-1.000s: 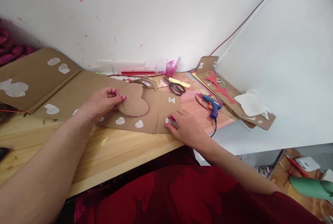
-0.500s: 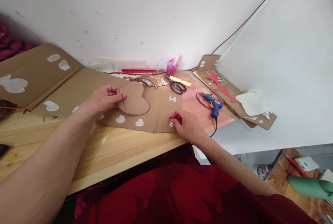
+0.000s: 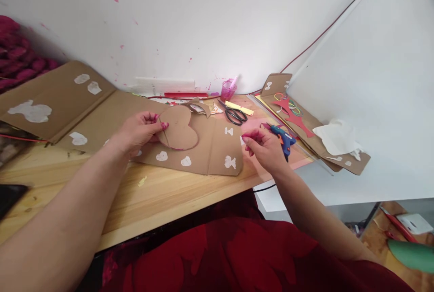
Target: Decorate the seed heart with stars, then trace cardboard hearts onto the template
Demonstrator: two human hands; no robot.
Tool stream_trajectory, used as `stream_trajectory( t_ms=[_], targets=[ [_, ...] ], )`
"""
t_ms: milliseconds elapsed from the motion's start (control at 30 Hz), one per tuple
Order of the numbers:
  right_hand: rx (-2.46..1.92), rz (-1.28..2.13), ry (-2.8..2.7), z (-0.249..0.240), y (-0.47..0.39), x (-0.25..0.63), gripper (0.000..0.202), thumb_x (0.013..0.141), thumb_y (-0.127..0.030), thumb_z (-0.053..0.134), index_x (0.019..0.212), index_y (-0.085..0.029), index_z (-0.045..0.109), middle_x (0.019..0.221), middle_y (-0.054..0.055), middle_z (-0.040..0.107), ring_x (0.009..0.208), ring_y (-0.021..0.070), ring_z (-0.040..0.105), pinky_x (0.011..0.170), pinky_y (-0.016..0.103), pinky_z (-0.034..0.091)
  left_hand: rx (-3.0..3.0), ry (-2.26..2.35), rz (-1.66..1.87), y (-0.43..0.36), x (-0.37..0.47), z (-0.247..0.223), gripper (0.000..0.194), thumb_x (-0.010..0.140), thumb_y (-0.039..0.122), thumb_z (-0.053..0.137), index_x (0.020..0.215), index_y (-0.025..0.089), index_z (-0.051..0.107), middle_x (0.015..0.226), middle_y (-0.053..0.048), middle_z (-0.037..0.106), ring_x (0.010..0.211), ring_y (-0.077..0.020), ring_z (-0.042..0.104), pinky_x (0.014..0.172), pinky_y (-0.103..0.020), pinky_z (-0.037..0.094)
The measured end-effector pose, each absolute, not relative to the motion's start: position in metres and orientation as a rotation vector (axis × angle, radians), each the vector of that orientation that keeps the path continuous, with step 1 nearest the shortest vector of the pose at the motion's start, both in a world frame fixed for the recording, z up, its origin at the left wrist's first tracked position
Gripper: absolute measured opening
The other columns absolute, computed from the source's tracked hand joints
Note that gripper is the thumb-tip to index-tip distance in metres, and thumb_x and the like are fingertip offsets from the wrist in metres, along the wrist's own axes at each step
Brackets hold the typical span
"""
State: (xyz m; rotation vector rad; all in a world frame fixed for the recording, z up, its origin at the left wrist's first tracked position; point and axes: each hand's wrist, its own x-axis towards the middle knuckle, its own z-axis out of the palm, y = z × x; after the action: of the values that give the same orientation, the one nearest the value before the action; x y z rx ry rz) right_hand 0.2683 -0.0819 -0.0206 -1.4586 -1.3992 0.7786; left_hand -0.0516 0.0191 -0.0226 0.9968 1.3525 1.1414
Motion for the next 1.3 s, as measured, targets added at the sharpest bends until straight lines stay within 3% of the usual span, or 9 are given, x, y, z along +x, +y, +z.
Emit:
stream_trajectory(
  t_ms=[200, 367, 600, 733, 900, 1100, 1200, 1300],
  targets=[
    [-1.500, 0.644, -1.522, -0.011, -0.033, 0.258, 0.013, 0.083, -0.030, 0.063, 0.088, -0.019, 0.066, 0.078, 0.002, 0.070, 0.062, 0.0146, 0.065, 0.057, 0.028, 0.053, 0.846, 1.219, 1.457, 0.023, -0.058, -0.010, 0.036, 0.056, 0.023, 0.084, 0.076, 0.018, 0.055, 0.071, 0.005, 0.058, 0.063, -0.0092, 0.054, 0.051, -0.018, 0.049],
    [-1.521, 0.566, -1.586, -0.006, 0.022, 0.245, 0.012, 0.082, -0.018, 0.058, 0.089, -0.017, 0.067, 0.075, 0.001, 0.071, 0.061, 0.0147, 0.066, 0.063, 0.030, 0.055, 0.677, 1.245, 1.765, 0.034, -0.071, -0.008, 0.036, 0.059, 0.019, 0.079, 0.077, 0.019, 0.048, 0.075, 0.008, 0.055, 0.065, -0.0076, 0.051, 0.056, -0.019, 0.050],
    [-1.558, 0.496, -1.754, 0.001, 0.070, 0.222, 0.022, 0.085, -0.008, 0.061, 0.102, -0.016, 0.072, 0.109, 0.008, 0.078, 0.099, 0.0196, 0.072, 0.093, 0.036, 0.054, 0.684, 1.232, 1.790, 0.037, -0.074, -0.013, 0.038, 0.055, 0.021, 0.081, 0.078, 0.019, 0.051, 0.076, 0.007, 0.058, 0.067, -0.0088, 0.054, 0.058, -0.021, 0.050],
    [-1.555, 0.487, -1.851, 0.005, 0.049, 0.222, 0.025, 0.089, -0.013, 0.062, 0.111, -0.018, 0.072, 0.118, 0.008, 0.077, 0.102, 0.0207, 0.072, 0.095, 0.037, 0.054, 0.753, 1.235, 1.734, 0.035, -0.074, -0.011, 0.046, 0.051, 0.031, 0.084, 0.078, 0.022, 0.048, 0.075, 0.007, 0.056, 0.065, -0.0096, 0.054, 0.054, -0.020, 0.047],
    [-1.568, 0.476, -1.880, 0.000, -0.009, 0.242, 0.021, 0.090, -0.025, 0.062, 0.106, -0.018, 0.074, 0.114, 0.012, 0.077, 0.102, 0.0265, 0.073, 0.087, 0.042, 0.057, 0.996, 1.155, 1.388, 0.017, -0.053, -0.012, 0.053, 0.048, 0.044, 0.089, 0.083, 0.023, 0.055, 0.076, 0.002, 0.064, 0.062, -0.0146, 0.062, 0.055, -0.027, 0.052],
    [-1.619, 0.497, -1.785, -0.024, -0.060, 0.265, 0.031, 0.093, -0.042, 0.058, 0.110, -0.021, 0.075, 0.110, 0.011, 0.078, 0.101, 0.0285, 0.074, 0.081, 0.041, 0.060, 1.327, 1.088, 1.055, -0.003, -0.019, -0.028, 0.044, 0.062, 0.048, 0.087, 0.093, 0.023, 0.068, 0.075, -0.004, 0.071, 0.063, -0.0195, 0.067, 0.057, -0.033, 0.056],
    [-1.645, 0.524, -1.741, -0.032, -0.074, 0.269, 0.033, 0.093, -0.044, 0.057, 0.110, -0.022, 0.074, 0.111, 0.011, 0.078, 0.099, 0.0296, 0.075, 0.076, 0.040, 0.061, 1.475, 1.199, 1.093, -0.003, -0.026, -0.025, 0.037, 0.075, 0.044, 0.080, 0.104, 0.025, 0.071, 0.089, -0.006, 0.076, 0.077, -0.0203, 0.070, 0.071, -0.034, 0.056],
    [-1.691, 0.499, -1.727, -0.036, -0.082, 0.271, 0.035, 0.089, -0.048, 0.060, 0.110, -0.024, 0.073, 0.110, 0.012, 0.078, 0.093, 0.0306, 0.075, 0.073, 0.043, 0.061, 1.579, 1.365, 1.196, 0.003, -0.043, -0.018, 0.022, 0.084, 0.042, 0.071, 0.099, 0.026, 0.072, 0.096, -0.004, 0.077, 0.087, -0.0200, 0.069, 0.083, -0.033, 0.052]
  ],
)
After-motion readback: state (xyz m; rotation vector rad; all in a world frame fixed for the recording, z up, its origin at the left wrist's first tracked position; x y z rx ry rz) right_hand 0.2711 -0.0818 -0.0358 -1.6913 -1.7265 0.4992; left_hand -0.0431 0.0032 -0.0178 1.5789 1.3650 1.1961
